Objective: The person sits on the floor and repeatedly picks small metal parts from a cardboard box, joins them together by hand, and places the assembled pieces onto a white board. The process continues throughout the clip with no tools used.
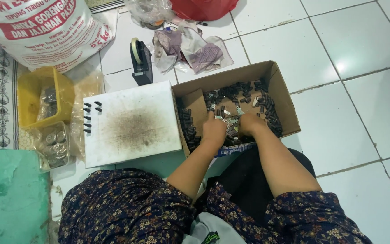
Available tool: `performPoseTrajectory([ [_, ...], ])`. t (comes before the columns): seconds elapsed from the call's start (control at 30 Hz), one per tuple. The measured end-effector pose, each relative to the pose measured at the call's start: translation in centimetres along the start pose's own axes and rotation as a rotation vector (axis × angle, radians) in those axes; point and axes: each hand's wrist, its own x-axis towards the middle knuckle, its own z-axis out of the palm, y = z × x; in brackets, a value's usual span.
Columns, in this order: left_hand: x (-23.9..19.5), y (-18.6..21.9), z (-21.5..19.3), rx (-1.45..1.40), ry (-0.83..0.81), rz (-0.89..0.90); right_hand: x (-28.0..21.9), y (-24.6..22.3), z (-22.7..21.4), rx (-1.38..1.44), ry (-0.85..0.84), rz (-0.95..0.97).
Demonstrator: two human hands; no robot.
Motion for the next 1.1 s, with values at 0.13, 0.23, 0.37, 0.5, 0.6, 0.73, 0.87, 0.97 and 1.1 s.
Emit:
performPoseTrajectory([
  [0.13, -1.7, -0.7, -4.4, -0.161, 0.007, -0.014, 0.3, 0.6, 0.0, -0.008, 0.000, 0.026],
  [0.23, -1.4, -2.0, -3.5, -0.456, -0.045, -0.203, 1.5, 1.6, 0.4, 0.019, -0.027, 0.006],
  [0.37, -2.5, -3.0, -3.5, -0.809, 0.151, -0.191, 0.5, 0.9, -0.6, 0.189, 0.105, -0.070],
  [0.5, -3.2, -2.7, -5.2, -0.705, 0.188, -0.156, -0.1, 0.1, -1.9, 0.443, 0.249, -0.162],
  [0.6, -2.6, -2.6, -3.7, -0.793, 0.247, -0.141, -2.1, -1.5, -2.1, 0.754, 0.192, -0.222],
  [0.73, -2.8, -1.9, -4.9, -1.009, 0.173, -0.202, -1.8, -1.6, -2.2, 0.877, 0.103, -0.244],
  [0.87, -1.9, -2.6, -2.9, -1.014, 0.205, -0.243, -2.2, -2.0, -2.3, 0.966, 0.043, -0.222],
  [0.97, -1.9, -2.6, -2.6, -1.018, 0.222, -0.286, 1.5, 0.7, 0.5, 0.666, 0.114, -0.224],
  [1.1, -1.9, -2.5, -2.7, -1.066, 0.247, -0.308, 2.3, 1.0, 1.5, 0.056, 0.197, -0.163],
])
